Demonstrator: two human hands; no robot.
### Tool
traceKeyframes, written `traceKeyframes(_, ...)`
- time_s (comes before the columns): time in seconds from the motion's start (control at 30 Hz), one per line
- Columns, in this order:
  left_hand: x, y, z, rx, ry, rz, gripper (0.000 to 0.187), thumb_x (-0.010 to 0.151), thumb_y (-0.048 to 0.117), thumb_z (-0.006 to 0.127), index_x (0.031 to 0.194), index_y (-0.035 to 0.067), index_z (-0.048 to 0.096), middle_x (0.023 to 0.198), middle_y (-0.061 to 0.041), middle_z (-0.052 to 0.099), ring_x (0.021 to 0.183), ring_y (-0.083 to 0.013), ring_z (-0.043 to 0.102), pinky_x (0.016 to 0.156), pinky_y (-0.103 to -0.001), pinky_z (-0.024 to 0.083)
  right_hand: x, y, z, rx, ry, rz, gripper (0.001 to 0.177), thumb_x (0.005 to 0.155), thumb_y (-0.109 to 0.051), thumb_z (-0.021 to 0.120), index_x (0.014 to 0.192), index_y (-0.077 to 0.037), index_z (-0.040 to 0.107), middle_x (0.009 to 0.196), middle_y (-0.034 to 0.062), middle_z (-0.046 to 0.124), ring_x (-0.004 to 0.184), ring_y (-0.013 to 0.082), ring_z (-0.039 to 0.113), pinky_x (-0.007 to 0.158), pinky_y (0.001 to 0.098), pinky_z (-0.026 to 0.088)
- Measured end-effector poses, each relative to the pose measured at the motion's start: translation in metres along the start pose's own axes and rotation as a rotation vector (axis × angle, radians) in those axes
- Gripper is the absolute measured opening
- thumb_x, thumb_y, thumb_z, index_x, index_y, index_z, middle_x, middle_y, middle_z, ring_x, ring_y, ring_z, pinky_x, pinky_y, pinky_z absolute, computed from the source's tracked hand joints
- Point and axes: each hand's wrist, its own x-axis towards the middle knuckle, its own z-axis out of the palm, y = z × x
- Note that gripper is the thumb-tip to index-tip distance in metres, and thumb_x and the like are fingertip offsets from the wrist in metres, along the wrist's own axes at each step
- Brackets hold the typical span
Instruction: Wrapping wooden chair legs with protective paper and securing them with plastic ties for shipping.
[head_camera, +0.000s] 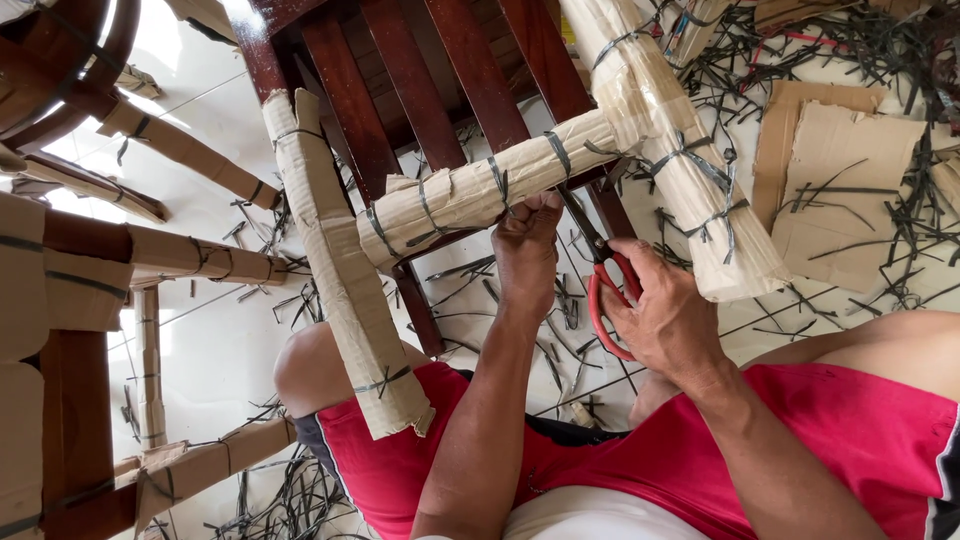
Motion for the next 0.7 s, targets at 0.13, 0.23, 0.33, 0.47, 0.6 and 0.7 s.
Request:
traceKeyframes(0.13, 0.004, -0.002, -0.001, 0.009, 0.011, 0.005, 0.012, 0.094, 0.018, 0.074, 0.089, 0.007, 0.071, 0.048, 0.004, 0.046, 0.038, -0.0012, 0.038, 0.039, -0.018, 0.028, -0.001, -0.006, -0.003, -0.026, -0.013, 0.013, 0.046, 0.084, -0.007, 0.075, 0.129, -0.002, 0.065, 0.110, 0.0302, 0.071, 0.094, 0.0453, 0.072, 0.076, 0.0535, 0.060)
traceKeyframes(0.23, 0.006, -0.008, -0.004, 0.037, 0.023, -0.010, 0.010, 0.094, 0.017, 0.074, 0.089, 0.008, 0.071, 0.049, 0.004, 0.043, 0.039, -0.0014, 0.038, 0.041, -0.017, 0.027, -0.003, -0.009, -0.003, -0.060, -0.017, 0.059, 0.044, 0.086, -0.013, 0.075, 0.129, -0.006, 0.066, 0.097, 0.0282, 0.073, 0.087, 0.0472, 0.073, 0.073, 0.0557, 0.059)
traceKeyframes(0.33, 0.009, -0.028, -0.020, 0.137, 0.033, -0.019, 0.011, 0.097, 0.017, 0.071, 0.092, 0.008, 0.073, 0.050, 0.006, 0.044, 0.043, 0.0023, 0.034, 0.042, -0.016, 0.026, -0.005, -0.004, 0.002, -0.117, -0.075, 0.115, 0.043, 0.087, -0.024, 0.075, 0.128, -0.015, 0.066, 0.088, 0.0227, 0.074, 0.082, 0.0424, 0.074, 0.072, 0.0560, 0.059)
traceKeyframes(0.47, 0.008, -0.050, -0.030, 0.165, 0.140, -0.150, 0.014, 0.096, 0.021, 0.071, 0.093, 0.007, 0.074, 0.050, 0.002, 0.045, 0.042, -0.0032, 0.034, 0.042, -0.021, 0.027, -0.010, 0.021, 0.016, -0.133, -0.192, 0.179, 0.042, 0.088, -0.028, 0.075, 0.126, -0.014, 0.066, 0.079, 0.0224, 0.075, 0.075, 0.0427, 0.075, 0.069, 0.0561, 0.059)
traceKeyframes(0.6, 0.009, -0.048, -0.031, 0.165, 0.260, -0.178, 0.030, 0.102, 0.034, 0.064, 0.092, 0.007, 0.072, 0.055, -0.001, 0.044, 0.046, -0.0060, 0.034, 0.046, -0.023, 0.029, -0.002, 0.053, 0.053, -0.217, -0.537, 0.524, 0.054, 0.094, -0.053, 0.059, 0.131, -0.014, 0.056, 0.103, 0.0260, 0.077, 0.104, 0.0474, 0.072, 0.088, 0.0608, 0.056)
traceKeyframes(0.7, 0.004, -0.036, -0.030, 0.161, 0.284, -0.207, 0.039, 0.104, 0.043, 0.060, 0.092, 0.007, 0.071, 0.056, -0.002, 0.043, 0.046, -0.0081, 0.033, 0.045, -0.024, 0.029, -0.014, 0.117, 0.105, -0.306, -0.644, 0.514, 0.047, 0.096, -0.041, 0.058, 0.131, -0.010, 0.056, 0.111, 0.0257, 0.075, 0.112, 0.0438, 0.072, 0.092, 0.0563, 0.056)
